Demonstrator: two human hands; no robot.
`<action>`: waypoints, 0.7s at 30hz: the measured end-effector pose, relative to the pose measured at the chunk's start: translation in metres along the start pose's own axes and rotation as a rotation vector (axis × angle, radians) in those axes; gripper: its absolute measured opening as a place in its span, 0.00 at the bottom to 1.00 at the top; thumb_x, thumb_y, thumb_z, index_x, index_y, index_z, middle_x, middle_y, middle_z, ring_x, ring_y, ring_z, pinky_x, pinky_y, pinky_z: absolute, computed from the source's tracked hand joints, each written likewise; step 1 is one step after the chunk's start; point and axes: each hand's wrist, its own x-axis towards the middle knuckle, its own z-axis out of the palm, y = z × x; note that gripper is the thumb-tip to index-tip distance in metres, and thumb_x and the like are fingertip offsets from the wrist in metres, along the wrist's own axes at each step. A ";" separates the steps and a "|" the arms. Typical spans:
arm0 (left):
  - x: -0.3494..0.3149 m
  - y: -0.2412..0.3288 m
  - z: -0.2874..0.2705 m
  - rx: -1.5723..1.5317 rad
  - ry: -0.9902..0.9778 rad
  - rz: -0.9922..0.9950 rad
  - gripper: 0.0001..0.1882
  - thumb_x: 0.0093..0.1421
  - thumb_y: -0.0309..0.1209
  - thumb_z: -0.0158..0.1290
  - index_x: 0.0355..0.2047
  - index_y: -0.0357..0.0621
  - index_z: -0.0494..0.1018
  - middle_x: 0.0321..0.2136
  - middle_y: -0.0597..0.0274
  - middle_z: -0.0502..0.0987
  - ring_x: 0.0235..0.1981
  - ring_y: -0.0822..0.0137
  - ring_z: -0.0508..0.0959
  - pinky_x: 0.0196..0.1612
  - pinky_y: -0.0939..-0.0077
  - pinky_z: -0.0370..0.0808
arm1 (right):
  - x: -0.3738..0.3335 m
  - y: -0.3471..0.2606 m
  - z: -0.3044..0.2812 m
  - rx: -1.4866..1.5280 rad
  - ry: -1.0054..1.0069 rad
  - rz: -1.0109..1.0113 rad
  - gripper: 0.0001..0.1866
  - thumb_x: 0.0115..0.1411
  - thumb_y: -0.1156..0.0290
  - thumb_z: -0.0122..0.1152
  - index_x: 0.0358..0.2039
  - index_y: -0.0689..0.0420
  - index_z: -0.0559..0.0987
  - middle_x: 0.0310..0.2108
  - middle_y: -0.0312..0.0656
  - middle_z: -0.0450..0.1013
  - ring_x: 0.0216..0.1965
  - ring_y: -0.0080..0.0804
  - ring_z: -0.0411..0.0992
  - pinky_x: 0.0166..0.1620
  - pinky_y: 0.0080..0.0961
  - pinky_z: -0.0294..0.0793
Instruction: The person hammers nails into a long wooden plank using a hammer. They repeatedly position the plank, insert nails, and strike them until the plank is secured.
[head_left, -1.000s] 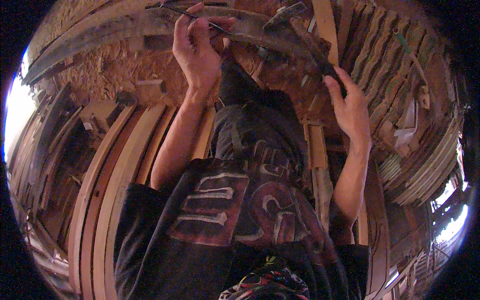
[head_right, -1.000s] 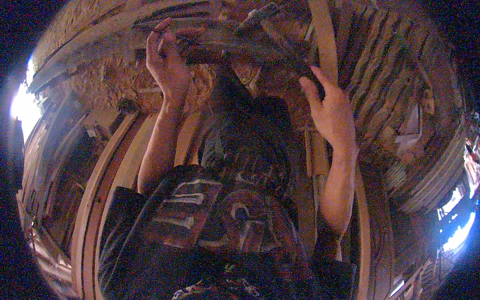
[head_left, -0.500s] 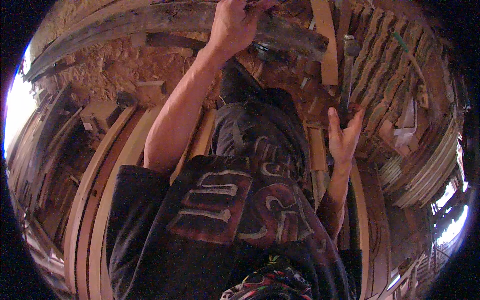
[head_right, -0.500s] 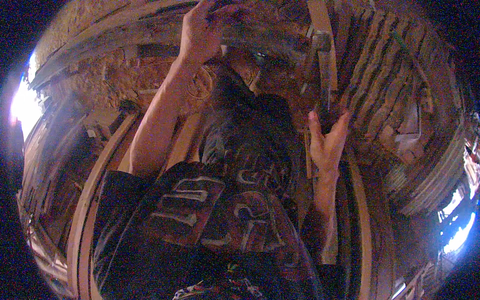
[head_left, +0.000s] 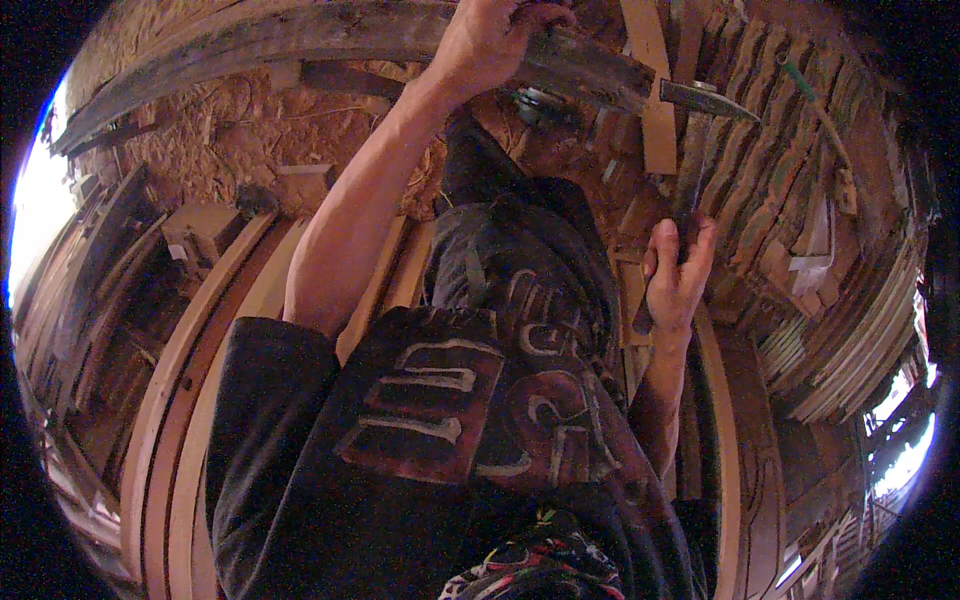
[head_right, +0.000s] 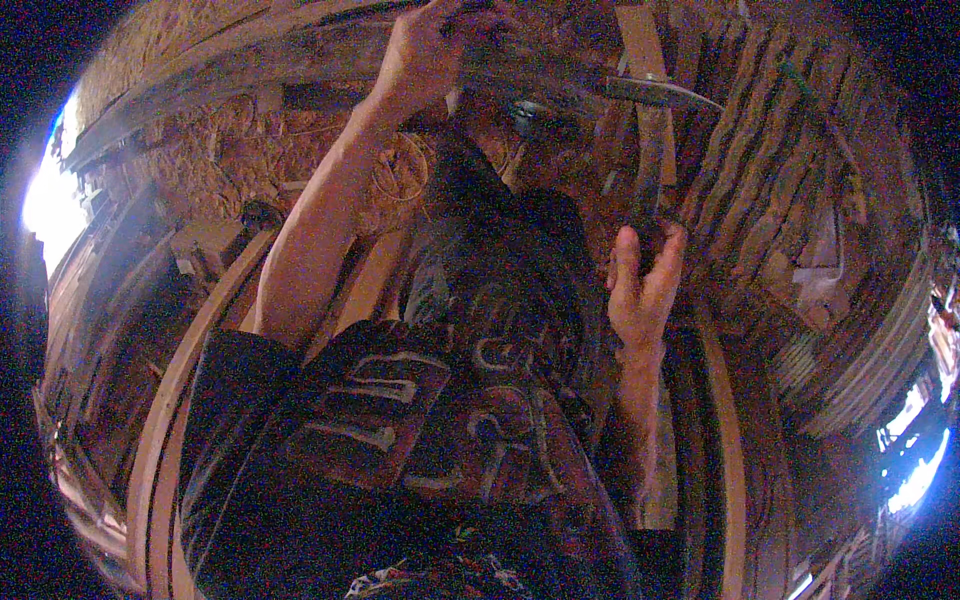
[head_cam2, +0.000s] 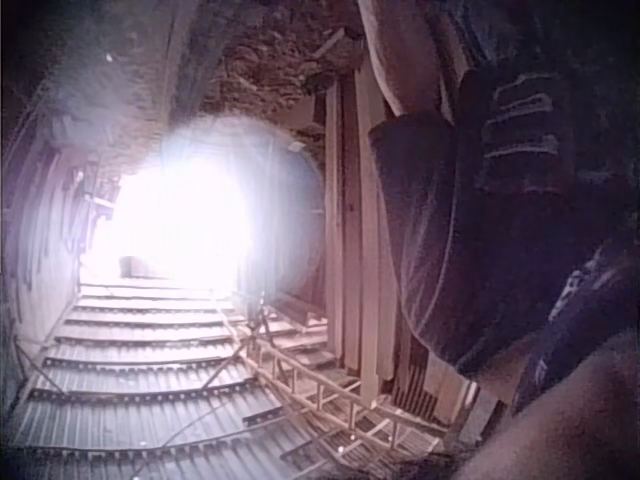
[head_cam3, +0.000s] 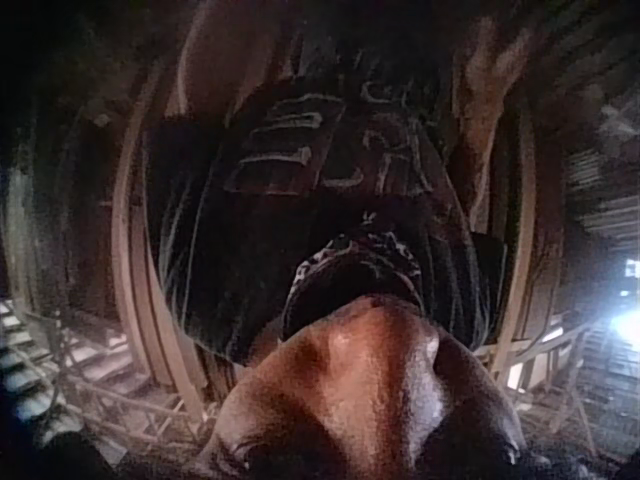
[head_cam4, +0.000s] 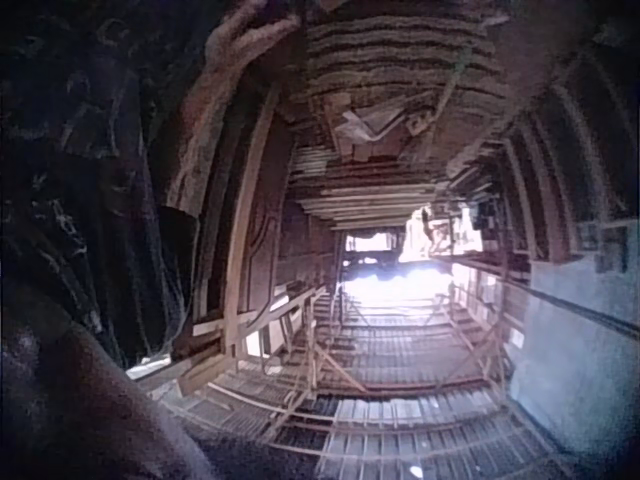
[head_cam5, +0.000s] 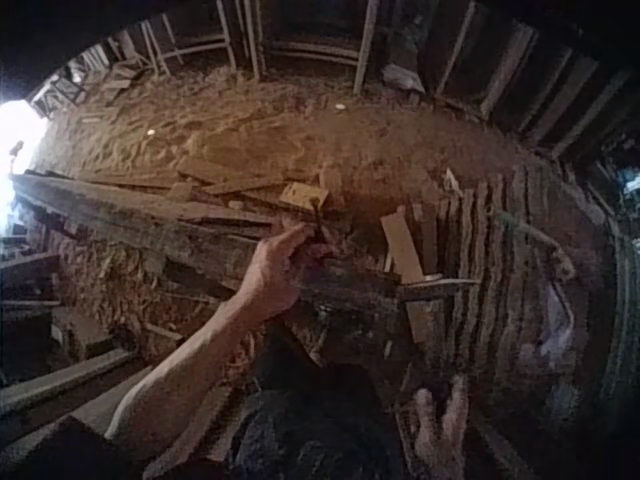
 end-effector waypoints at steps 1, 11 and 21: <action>0.002 -0.002 -0.002 -0.056 -0.044 0.046 0.14 0.60 0.10 0.41 0.44 0.28 0.71 0.39 0.46 0.78 0.41 0.53 0.80 0.44 0.67 0.77 | 0.000 0.002 -0.002 0.005 0.005 0.005 0.11 0.69 0.66 0.51 0.46 0.58 0.65 0.23 0.32 0.66 0.17 0.15 0.60 0.20 0.15 0.59; 0.008 -0.010 -0.006 -0.028 -0.104 0.083 0.08 0.62 0.16 0.48 0.41 0.28 0.72 0.32 0.45 0.78 0.35 0.52 0.81 0.36 0.67 0.77 | 0.003 0.003 -0.007 0.017 -0.014 0.025 0.18 0.65 0.64 0.58 0.50 0.57 0.66 0.26 0.32 0.69 0.17 0.17 0.63 0.19 0.17 0.63; 0.009 -0.008 -0.011 -0.038 -0.175 0.151 0.11 0.63 0.19 0.48 0.45 0.26 0.72 0.38 0.43 0.79 0.40 0.50 0.82 0.39 0.62 0.77 | 0.004 -0.024 -0.006 -0.008 -0.117 -0.064 0.15 0.70 0.66 0.47 0.52 0.59 0.70 0.26 0.34 0.67 0.20 0.17 0.62 0.22 0.15 0.59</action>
